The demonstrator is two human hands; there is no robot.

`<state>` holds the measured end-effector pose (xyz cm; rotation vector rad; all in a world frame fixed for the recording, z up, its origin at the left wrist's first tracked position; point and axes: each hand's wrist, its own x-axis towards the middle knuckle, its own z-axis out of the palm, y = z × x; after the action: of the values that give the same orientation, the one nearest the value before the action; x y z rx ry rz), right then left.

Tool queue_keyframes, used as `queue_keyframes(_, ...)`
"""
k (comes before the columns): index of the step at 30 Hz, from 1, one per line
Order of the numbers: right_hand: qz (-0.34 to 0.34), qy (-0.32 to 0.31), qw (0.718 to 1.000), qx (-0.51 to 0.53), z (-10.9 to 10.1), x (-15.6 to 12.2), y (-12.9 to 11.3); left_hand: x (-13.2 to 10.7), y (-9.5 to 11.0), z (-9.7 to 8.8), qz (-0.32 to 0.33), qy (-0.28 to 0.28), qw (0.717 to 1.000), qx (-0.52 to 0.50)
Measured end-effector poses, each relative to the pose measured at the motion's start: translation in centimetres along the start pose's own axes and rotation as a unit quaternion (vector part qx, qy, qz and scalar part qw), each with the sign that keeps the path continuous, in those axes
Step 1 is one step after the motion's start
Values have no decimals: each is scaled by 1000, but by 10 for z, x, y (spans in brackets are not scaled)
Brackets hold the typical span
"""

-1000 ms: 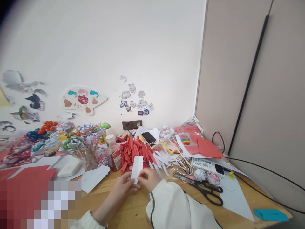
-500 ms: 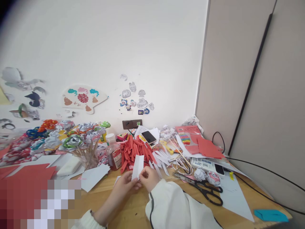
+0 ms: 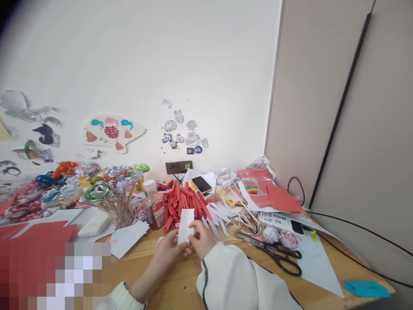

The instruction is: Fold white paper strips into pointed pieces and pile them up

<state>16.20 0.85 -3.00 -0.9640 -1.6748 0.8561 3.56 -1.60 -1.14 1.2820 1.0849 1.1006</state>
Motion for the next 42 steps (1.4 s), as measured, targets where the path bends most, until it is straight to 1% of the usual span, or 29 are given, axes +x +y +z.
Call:
queue_keyframes(2, -7, -7, 1000, -7, -4, 2, 0, -4, 4, -4, 39, -20, 998, 34)
queue_keyframes(4, -14, -27, 1000, -4, -9, 3, 0, -9, 12, -10, 86, -58, 989, 103)
queue_keyframes(7, -25, -49, 998, -7, -15, 5, -2, -16, 27, -19, 124, -85, 959, 239)
queue_keyframes(8, -29, -50, 998, -12, -16, 6, -2, -17, 31, -22, 134, -79, 952, 264)
queue_keyframes(11, -33, -60, 998, -15, -17, 6, -4, -17, 42, -25, 148, -86, 937, 304)
queue_keyframes(14, -29, -76, 997, -1, -15, 5, -7, -15, 45, -24, 163, -102, 929, 317)
queue_keyframes(17, -31, -83, 996, 2, -13, 4, -8, -12, 39, -23, 180, -100, 928, 311)
queue_keyframes(20, -35, -78, 996, -2, -12, 4, -8, -8, 28, -21, 176, -60, 944, 274)
queue_keyframes(22, -37, -68, 997, -2, -12, 3, -7, -5, 21, -19, 155, -26, 961, 227)
queue_keyframes(24, -39, -57, 998, 1, -11, 3, -7, -2, 14, -16, 122, -15, 979, 165)
queue_keyframes(27, -42, -36, 998, -3, -9, 3, -6, 1, 8, -11, 85, 15, 992, 95)
queue_keyframes(31, -36, -6, 999, -12, -5, 2, -5, 1, 5, -6, 75, 59, 992, 78)
queue_keyframes(34, -29, -2, 1000, 3, -3, 1, -5, -2, 6, -4, 80, 77, 990, 85)
queue_keyframes(36, -20, -10, 1000, 16, -1, 0, -5, -3, 7, -3, 88, 85, 988, 91)
queue_keyframes(42, 20, -65, 996, 54, 6, -4, -4, -2, 7, -5, 88, 112, 983, 112)
